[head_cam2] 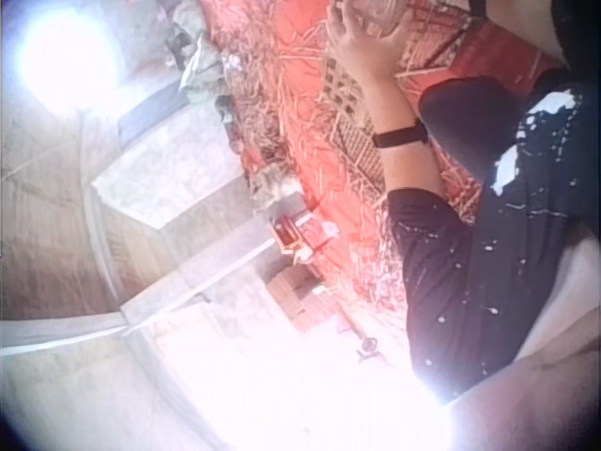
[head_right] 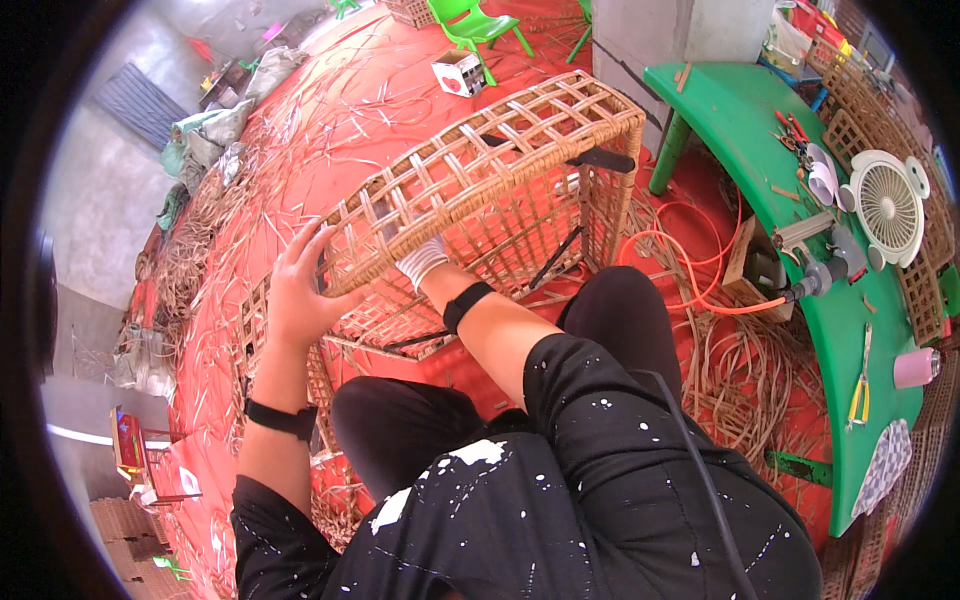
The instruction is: The recorder is weaving and trimming bamboo strips to construct or repair a woven structure, likely part of furniture.
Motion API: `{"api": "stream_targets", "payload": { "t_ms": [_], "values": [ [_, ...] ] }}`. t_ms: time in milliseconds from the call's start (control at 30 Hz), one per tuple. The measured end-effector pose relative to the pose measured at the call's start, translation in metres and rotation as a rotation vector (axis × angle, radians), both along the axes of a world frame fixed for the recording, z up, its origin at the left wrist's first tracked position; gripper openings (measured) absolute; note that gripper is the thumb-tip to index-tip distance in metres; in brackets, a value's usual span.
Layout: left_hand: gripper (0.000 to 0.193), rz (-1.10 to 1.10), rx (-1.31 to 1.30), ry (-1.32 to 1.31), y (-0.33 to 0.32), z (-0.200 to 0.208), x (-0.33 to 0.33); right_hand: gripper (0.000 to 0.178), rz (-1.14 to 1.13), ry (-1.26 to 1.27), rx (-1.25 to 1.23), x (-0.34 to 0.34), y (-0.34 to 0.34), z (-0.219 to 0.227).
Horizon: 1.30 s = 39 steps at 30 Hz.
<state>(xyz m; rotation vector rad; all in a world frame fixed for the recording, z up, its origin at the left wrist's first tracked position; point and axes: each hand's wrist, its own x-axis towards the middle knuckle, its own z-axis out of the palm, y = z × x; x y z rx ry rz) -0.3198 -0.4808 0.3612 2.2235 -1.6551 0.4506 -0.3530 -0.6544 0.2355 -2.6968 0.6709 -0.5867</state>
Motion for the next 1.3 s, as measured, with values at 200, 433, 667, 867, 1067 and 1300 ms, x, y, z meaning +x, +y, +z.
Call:
{"api": "stream_targets", "payload": {
  "t_ms": [200, 433, 667, 867, 1067, 1300],
  "values": [
    [0.083, 0.014, 0.016, -0.044, 0.006, -0.003, -0.018, 0.051, 0.016, 0.008, -0.021, -0.025, -0.003, -0.017],
    [0.087, 0.021, 0.083, 0.003, 0.024, -0.007, -0.052, 0.051, 0.040, 0.019, -0.053, -0.074, 0.005, -0.040],
    [0.092, 0.106, 0.185, 0.007, 0.044, -0.006, -0.086, 0.051, 0.071, 0.010, -0.108, -0.118, 0.028, -0.064],
    [0.090, 0.073, 0.077, -0.017, 0.045, -0.007, -0.089, 0.051, 0.089, -0.139, -0.216, -0.109, 0.040, -0.043],
    [0.092, 0.056, 0.100, 0.057, 0.088, -0.020, -0.130, 0.051, 0.602, 0.264, 0.054, -0.245, 0.063, 0.024],
    [0.094, 0.015, 0.088, 0.129, 0.115, -0.031, -0.144, 0.025, 0.770, 0.412, 0.682, -0.322, 0.047, 0.162]
  ]
}}
